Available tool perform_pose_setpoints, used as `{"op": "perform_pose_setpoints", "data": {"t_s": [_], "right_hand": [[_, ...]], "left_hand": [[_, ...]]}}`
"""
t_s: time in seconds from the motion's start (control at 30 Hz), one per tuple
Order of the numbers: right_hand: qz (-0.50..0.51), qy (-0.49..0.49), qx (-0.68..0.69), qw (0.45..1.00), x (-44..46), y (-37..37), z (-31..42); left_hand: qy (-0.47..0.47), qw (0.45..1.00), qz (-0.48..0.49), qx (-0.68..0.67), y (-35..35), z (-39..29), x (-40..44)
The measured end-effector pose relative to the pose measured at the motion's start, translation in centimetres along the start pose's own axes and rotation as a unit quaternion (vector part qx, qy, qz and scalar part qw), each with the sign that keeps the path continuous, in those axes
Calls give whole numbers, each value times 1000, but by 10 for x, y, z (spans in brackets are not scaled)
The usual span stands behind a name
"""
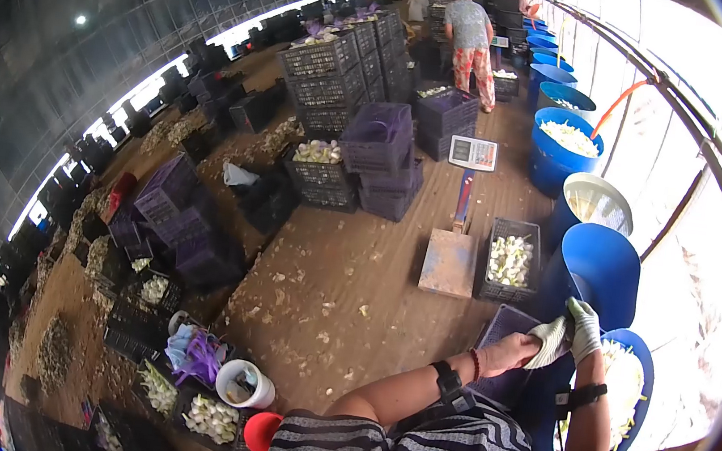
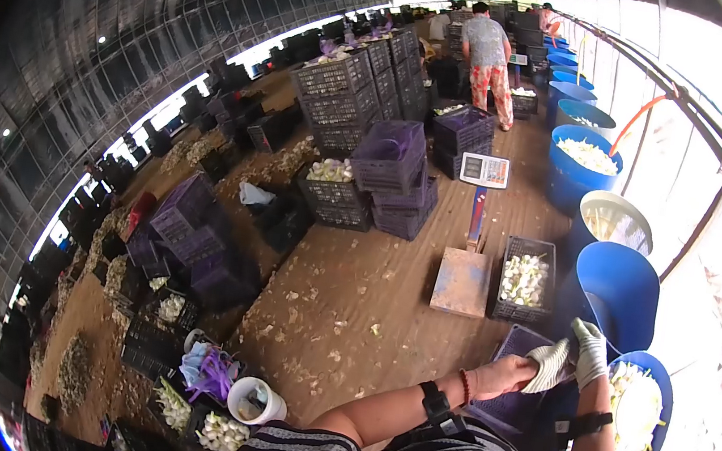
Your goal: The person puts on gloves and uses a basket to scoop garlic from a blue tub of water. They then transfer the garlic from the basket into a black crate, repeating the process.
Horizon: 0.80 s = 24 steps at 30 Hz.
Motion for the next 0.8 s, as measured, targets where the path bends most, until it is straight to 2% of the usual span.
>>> {"op": "perform_pose_setpoints", "data": {"t_s": [0.03, 0.1, 0.13, 0.17, 0.23, 0.27, 0.3, 0.37, 0.4, 0.43, 0.47, 0.5, 0.53, 0.57, 0.6, 0.63, 0.67, 0.7, 0.73, 0.77, 0.8], "right_hand": [[-7, -1, 1, 1000, -7, 7, -1], [-98, -30, 126, 987, -26, 21, 5], [-152, -87, -33, 984, -43, 22, 14], [-180, -167, -94, 965, -24, 4, -11], [-63, -234, -61, 968, -74, 45, -4], [-48, -226, -91, 969, -102, 72, 1], [-34, -217, -119, 968, -118, 90, 4], [-99, -243, -183, 948, -107, 85, -15], [-122, -280, -244, 920, -102, 77, -21], [-142, -314, -305, 888, -98, 70, -27], [-149, -316, -303, 887, -93, 67, -36], [-181, -254, -191, 931, -88, 59, -49], [-209, -189, -75, 957, -85, 53, -58], [-214, -190, -76, 955, -87, 57, -54], [-206, -83, 58, 973, -90, 61, -56], [-192, 25, 192, 962, -92, 66, -62], [-196, 48, 219, 955, -81, 61, -76], [-194, 49, 220, 955, -82, 65, -74], [-194, 33, 121, 973, -89, 68, -64], [-192, 16, 21, 981, -92, 71, -58], [-170, -124, -70, 975, -82, 78, -59]], "left_hand": [[-11, 998, 2, -67, -5, 5, 8], [88, 975, 7, -205, 9, -36, -2], [88, 967, -11, -240, -3, -41, 5], [83, 956, -42, -277, -16, -43, 12], [118, 939, -70, -315, -28, -45, 25], [70, 928, -116, -347, -35, -31, 35], [57, 931, -110, -343, -36, -18, 42], [198, 968, -98, -116, -36, -19, 48], [209, 969, -88, -98, -19, -30, 36], [157, 971, -85, -158, -18, -16, 42], [157, 966, -39, -202, -29, -2, 51], [155, 956, 5, -247, -42, 7, 59], [134, 971, -24, -199, -48, 7, 58], [112, 981, -53, -151, -55, 8, 57], [81, 983, -162, -27, -63, 23, 64], [78, 983, -161, -31, -67, 37, 64], [205, 933, -144, 257, -55, 23, 44], [311, 787, -115, 520, -39, 12, 25], [189, 827, -116, 516, -40, 16, 22], [188, 827, -119, 516, -40, 4, 18], [68, 833, -53, 547, -42, 0, 18]]}}
Point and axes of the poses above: each hand's wrist, its own x-axis towards the middle knuckle, its own y-axis out of the palm, z = x × y, the point moved 4 cm from there along x, towards the middle knuckle, and after that the axes turned 8 degrees about -z, right-handed, at the moved point
